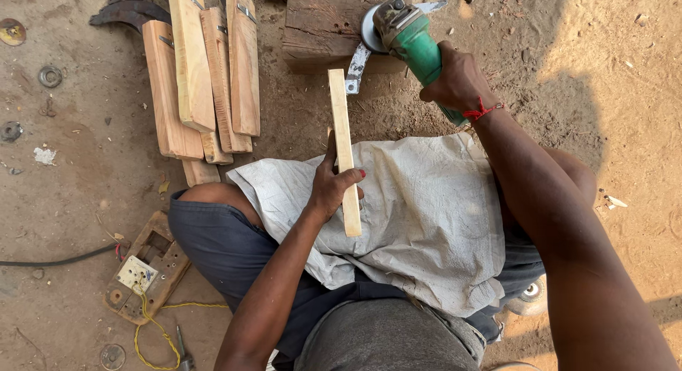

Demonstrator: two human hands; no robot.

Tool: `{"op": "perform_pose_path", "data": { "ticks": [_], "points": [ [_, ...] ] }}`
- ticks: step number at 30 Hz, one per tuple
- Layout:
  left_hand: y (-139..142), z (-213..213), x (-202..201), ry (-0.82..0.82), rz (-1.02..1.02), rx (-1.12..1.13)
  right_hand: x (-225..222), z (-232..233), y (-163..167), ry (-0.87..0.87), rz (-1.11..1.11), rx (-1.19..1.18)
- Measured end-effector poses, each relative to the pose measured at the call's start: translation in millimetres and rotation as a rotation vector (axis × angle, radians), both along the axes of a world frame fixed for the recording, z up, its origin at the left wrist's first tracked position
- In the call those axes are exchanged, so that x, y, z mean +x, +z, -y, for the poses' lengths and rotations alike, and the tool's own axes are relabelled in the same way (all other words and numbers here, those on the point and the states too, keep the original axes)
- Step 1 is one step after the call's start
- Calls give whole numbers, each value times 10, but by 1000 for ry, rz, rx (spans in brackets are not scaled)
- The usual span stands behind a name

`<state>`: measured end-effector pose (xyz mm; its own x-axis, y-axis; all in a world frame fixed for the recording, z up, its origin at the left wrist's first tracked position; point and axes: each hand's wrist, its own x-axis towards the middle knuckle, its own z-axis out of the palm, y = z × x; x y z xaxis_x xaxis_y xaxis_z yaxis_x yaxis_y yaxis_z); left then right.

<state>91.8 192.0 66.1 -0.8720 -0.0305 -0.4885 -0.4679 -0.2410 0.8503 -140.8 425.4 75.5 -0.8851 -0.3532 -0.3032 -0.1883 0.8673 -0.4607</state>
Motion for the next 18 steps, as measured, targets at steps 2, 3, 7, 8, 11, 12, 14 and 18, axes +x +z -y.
{"op": "perform_pose_path", "data": {
  "ticks": [2,3,7,8,11,12,14,18],
  "points": [
    [-8,46,-20,12,-33,-31,31,12,13,57,-21,-11],
    [-13,53,-20,17,-33,-17,71,9,14,93,-20,-13],
    [-51,38,-14,11,24,-18,130,-4,25,53,0,-31],
    [-59,36,-10,4,48,-35,134,-12,25,47,2,-15],
    [-64,44,-13,41,-80,8,121,-38,20,65,-25,6],
    [-59,54,-19,37,-80,-4,123,-48,15,98,-31,2],
    [-33,67,-21,31,-59,-18,120,-62,7,119,-24,-10],
    [42,83,-17,7,26,-11,120,-54,-6,66,-9,-18]
  ]
}}
